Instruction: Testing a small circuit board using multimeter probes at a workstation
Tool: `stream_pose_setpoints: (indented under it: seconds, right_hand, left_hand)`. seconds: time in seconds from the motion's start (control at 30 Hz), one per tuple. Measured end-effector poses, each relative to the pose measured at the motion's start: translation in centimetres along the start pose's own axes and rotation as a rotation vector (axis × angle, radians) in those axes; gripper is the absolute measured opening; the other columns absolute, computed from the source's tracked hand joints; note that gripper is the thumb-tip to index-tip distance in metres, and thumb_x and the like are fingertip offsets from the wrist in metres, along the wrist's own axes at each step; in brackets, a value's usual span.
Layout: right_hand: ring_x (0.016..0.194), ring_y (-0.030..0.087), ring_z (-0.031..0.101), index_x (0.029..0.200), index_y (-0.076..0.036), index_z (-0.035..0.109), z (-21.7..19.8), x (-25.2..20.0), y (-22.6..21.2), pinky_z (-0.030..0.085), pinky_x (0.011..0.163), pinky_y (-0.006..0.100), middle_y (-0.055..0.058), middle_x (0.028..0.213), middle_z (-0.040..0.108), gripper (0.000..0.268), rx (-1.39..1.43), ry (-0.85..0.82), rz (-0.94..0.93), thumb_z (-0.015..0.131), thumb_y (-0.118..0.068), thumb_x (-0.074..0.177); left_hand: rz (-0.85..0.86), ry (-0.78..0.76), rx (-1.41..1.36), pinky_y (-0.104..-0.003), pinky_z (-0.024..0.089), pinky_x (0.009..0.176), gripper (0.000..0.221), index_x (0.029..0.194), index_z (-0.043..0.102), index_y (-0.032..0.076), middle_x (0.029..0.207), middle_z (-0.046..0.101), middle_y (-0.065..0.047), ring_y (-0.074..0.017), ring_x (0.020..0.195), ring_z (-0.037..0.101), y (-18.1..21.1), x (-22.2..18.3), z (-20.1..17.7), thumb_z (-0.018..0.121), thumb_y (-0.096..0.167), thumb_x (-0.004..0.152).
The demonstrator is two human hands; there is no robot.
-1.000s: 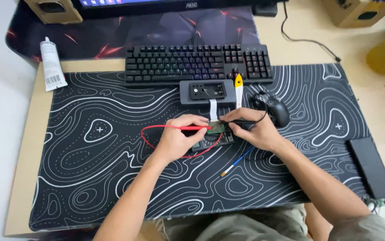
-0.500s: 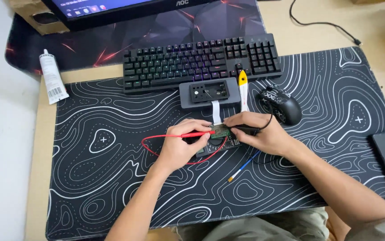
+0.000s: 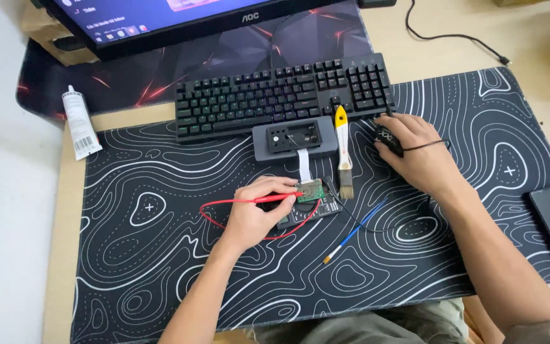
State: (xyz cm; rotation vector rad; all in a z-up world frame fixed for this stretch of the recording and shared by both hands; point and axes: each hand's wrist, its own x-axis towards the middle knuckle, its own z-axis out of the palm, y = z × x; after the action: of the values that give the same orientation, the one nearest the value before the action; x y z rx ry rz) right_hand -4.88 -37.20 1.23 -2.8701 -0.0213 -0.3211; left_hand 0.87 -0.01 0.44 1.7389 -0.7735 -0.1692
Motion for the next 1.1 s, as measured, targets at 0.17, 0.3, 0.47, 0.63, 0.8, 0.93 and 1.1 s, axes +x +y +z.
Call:
stream_pose_setpoints:
  seconds: [0.17, 0.3, 0.47, 0.63, 0.8, 0.93, 1.1]
  right_hand:
    - [0.146, 0.039, 0.069, 0.154, -0.012, 0.072, 0.9, 0.0, 0.6, 0.057, 0.117, 0.053, 0.015, 0.142, 0.075, 0.05, 0.068, 0.004, 0.069, 0.083, -0.017, 0.105]
    - [0.143, 0.041, 0.071, 0.147, -0.013, 0.075, 0.9, 0.0, 1.1, 0.061, 0.113, 0.053, 0.015, 0.142, 0.074, 0.043, 0.089, 0.016, 0.053, 0.083, -0.014, 0.105]
    - [0.141, 0.041, 0.072, 0.144, -0.013, 0.077, 1.0, 0.0, 1.0, 0.063, 0.11, 0.052, 0.015, 0.142, 0.073, 0.038, 0.1, 0.032, 0.057, 0.084, -0.014, 0.106]
    - [0.14, 0.042, 0.073, 0.144, -0.013, 0.077, 0.8, -0.1, 0.7, 0.064, 0.108, 0.053, 0.015, 0.142, 0.072, 0.04, 0.119, 0.046, 0.068, 0.086, -0.015, 0.105]
    - [0.136, 0.045, 0.074, 0.141, -0.01, 0.076, 0.4, 0.0, -0.7, 0.064, 0.107, 0.054, 0.02, 0.14, 0.073, 0.04, 0.176, 0.029, -0.009, 0.086, -0.013, 0.103]
    - [0.134, 0.047, 0.075, 0.14, -0.008, 0.077, 0.4, 0.0, -0.6, 0.065, 0.106, 0.055, 0.022, 0.139, 0.073, 0.04, 0.183, 0.033, -0.019, 0.087, -0.015, 0.103]
    - [0.126, 0.04, 0.078, 0.139, -0.01, 0.079, 0.9, 0.0, -0.1, 0.061, 0.11, 0.052, 0.018, 0.131, 0.076, 0.038, 0.108, 0.101, -0.109, 0.087, -0.016, 0.103]
  left_hand:
    - [-0.007, 0.005, -0.002, -0.045, 0.066, 0.095, 0.012, 0.108, 0.09, 0.01, 0.117, 0.091, -0.012, -0.0317, 0.108, 0.085, 0.0, -0.1, 0.0, 0.087, 0.007, 0.097]
    - [-0.01, 0.001, -0.004, -0.046, 0.066, 0.096, 0.013, 0.109, 0.09, 0.01, 0.118, 0.091, -0.013, -0.0334, 0.109, 0.085, 0.4, 0.0, 0.0, 0.086, 0.006, 0.098]
    - [-0.01, 0.002, -0.005, -0.047, 0.066, 0.096, 0.012, 0.109, 0.089, 0.009, 0.118, 0.091, -0.013, -0.0331, 0.11, 0.085, 0.2, -0.1, 0.1, 0.086, 0.007, 0.098]
    - [0.006, 0.008, 0.006, -0.047, 0.066, 0.096, 0.011, 0.108, 0.089, 0.01, 0.118, 0.091, -0.012, -0.0337, 0.11, 0.085, 0.1, -0.1, 0.1, 0.086, 0.007, 0.098]
    - [-0.02, -0.003, -0.011, -0.047, 0.066, 0.097, 0.012, 0.111, 0.09, 0.01, 0.12, 0.09, -0.013, -0.0336, 0.111, 0.084, 0.2, -0.2, 0.1, 0.084, 0.008, 0.1]
    - [-0.022, -0.003, -0.009, -0.046, 0.066, 0.098, 0.012, 0.111, 0.09, 0.01, 0.121, 0.09, -0.013, -0.0332, 0.112, 0.085, 0.4, -0.3, 0.0, 0.084, 0.009, 0.101]
    - [-0.022, -0.009, -0.005, -0.047, 0.066, 0.099, 0.013, 0.112, 0.09, 0.01, 0.121, 0.09, -0.013, -0.0339, 0.113, 0.084, 0.3, -0.2, 0.0, 0.084, 0.009, 0.1]
